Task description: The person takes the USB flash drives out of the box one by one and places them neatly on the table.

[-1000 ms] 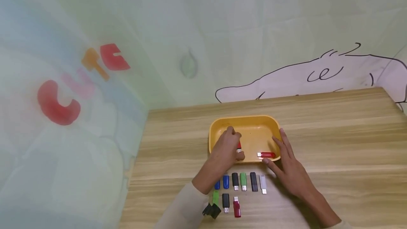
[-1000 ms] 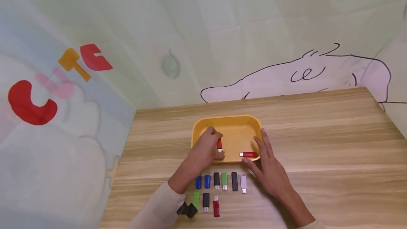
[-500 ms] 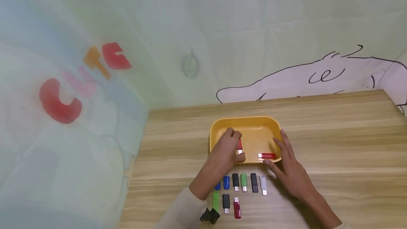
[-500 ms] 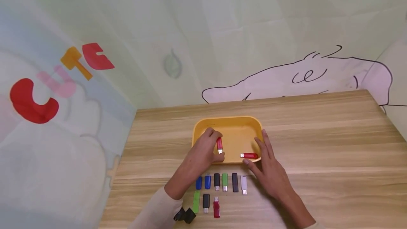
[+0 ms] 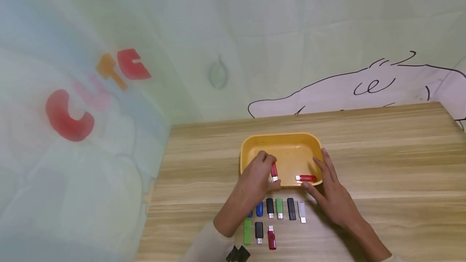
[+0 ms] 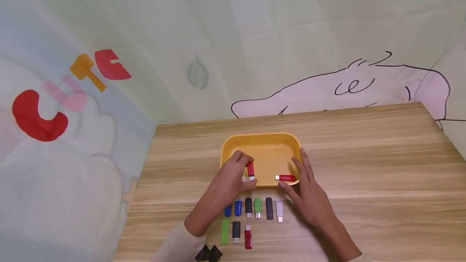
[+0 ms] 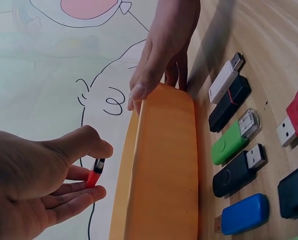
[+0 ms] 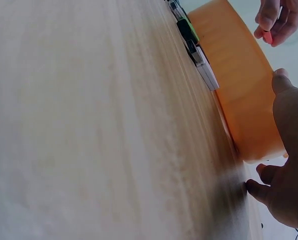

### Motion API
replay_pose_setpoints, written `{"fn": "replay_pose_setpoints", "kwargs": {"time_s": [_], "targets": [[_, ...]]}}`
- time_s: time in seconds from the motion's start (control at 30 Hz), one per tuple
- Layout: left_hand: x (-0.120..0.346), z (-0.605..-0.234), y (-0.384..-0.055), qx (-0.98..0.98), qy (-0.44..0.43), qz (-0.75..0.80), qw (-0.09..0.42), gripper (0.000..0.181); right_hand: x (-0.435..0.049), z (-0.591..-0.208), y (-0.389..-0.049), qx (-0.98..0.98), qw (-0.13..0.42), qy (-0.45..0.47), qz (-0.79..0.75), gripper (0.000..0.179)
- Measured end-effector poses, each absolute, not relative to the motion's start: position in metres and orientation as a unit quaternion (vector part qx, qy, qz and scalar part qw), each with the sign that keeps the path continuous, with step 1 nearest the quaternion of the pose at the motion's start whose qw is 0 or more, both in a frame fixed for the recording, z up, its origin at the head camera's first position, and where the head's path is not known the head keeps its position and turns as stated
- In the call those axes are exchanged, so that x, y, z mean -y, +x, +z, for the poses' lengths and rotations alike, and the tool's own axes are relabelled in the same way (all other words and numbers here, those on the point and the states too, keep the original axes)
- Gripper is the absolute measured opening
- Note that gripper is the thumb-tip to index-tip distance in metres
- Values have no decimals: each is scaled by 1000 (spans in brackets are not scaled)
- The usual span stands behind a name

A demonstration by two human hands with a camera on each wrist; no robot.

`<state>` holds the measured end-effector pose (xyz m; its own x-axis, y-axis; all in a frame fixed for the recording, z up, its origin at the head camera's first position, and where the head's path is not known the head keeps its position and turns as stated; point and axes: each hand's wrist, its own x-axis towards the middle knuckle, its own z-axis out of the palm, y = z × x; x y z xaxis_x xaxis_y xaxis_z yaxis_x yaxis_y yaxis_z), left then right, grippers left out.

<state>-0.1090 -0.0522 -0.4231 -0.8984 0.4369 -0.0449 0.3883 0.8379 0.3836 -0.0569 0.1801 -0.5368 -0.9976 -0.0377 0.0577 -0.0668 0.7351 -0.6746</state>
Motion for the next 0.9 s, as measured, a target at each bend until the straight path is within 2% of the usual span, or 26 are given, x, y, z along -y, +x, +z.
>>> {"fn": "replay_pose_setpoints", "kwargs": {"time_s": [0.43, 0.7, 0.9], "targets": [[58, -424, -94, -948, 230, 215, 46, 54, -180, -536, -56, 931, 16, 25, 363, 84], [59, -428, -86, -945, 227, 228, 60, 57, -180, -538, -55, 932, 18, 25, 361, 84], [62, -428, -80, -943, 239, 226, 50, 55, -181, -536, -56, 932, 15, 27, 360, 84]]}}
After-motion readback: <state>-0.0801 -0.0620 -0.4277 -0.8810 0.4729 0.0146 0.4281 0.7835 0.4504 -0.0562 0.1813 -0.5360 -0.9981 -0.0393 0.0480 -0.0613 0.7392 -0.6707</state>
